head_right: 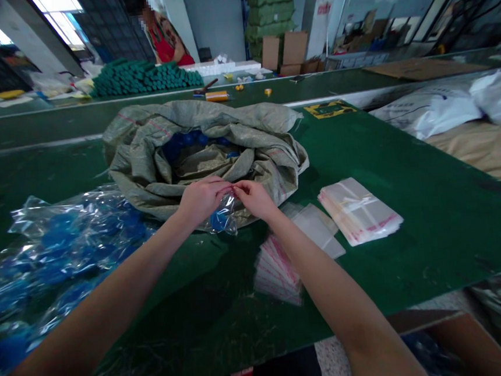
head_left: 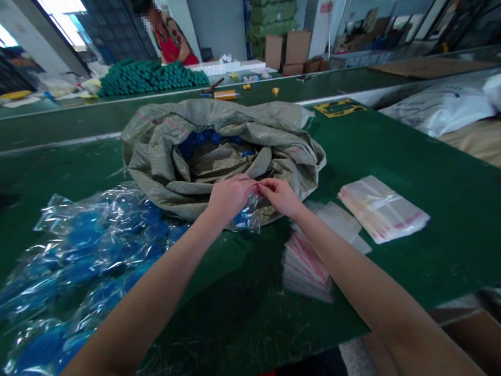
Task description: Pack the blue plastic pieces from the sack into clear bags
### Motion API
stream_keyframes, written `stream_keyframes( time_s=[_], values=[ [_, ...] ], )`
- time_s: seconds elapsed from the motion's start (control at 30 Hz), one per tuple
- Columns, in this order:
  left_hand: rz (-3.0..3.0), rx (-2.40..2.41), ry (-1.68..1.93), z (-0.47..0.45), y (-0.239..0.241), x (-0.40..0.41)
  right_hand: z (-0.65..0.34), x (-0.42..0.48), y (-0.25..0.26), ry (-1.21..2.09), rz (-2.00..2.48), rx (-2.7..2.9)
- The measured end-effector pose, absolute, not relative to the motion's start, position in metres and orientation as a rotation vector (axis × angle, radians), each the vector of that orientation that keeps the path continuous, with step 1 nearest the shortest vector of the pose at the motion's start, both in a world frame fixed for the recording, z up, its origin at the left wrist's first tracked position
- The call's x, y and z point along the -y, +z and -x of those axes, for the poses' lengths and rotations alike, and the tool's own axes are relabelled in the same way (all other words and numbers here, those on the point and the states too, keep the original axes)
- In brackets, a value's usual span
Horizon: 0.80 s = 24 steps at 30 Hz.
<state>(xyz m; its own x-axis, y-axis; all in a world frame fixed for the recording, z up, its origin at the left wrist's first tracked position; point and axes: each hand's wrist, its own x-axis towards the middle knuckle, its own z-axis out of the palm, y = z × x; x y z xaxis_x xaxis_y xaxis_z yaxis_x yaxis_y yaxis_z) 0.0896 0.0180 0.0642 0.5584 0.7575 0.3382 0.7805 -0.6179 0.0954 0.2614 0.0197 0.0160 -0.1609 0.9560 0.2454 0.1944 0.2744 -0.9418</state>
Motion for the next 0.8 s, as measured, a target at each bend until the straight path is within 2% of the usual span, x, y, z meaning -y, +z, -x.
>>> stream_keyframes(
  time_s=[0.43, 0.6, 0.8],
  values=[
    [2.703, 1.317, -0.411, -0.089, 0.075, -0.014, -0.263, -0.011, 0.020, 0.373, 1.127, 1.939],
    [2.677, 1.299, -0.423, -0.088, 0.075, -0.014, -0.262, -0.013, 0.017, 0.290, 1.029, 1.968],
    [2.676, 1.397, -0.649, -0.086, 0.068, -0.020, -0.257, -0.010, 0.018, 0.287, 1.005, 1.956]
  ],
)
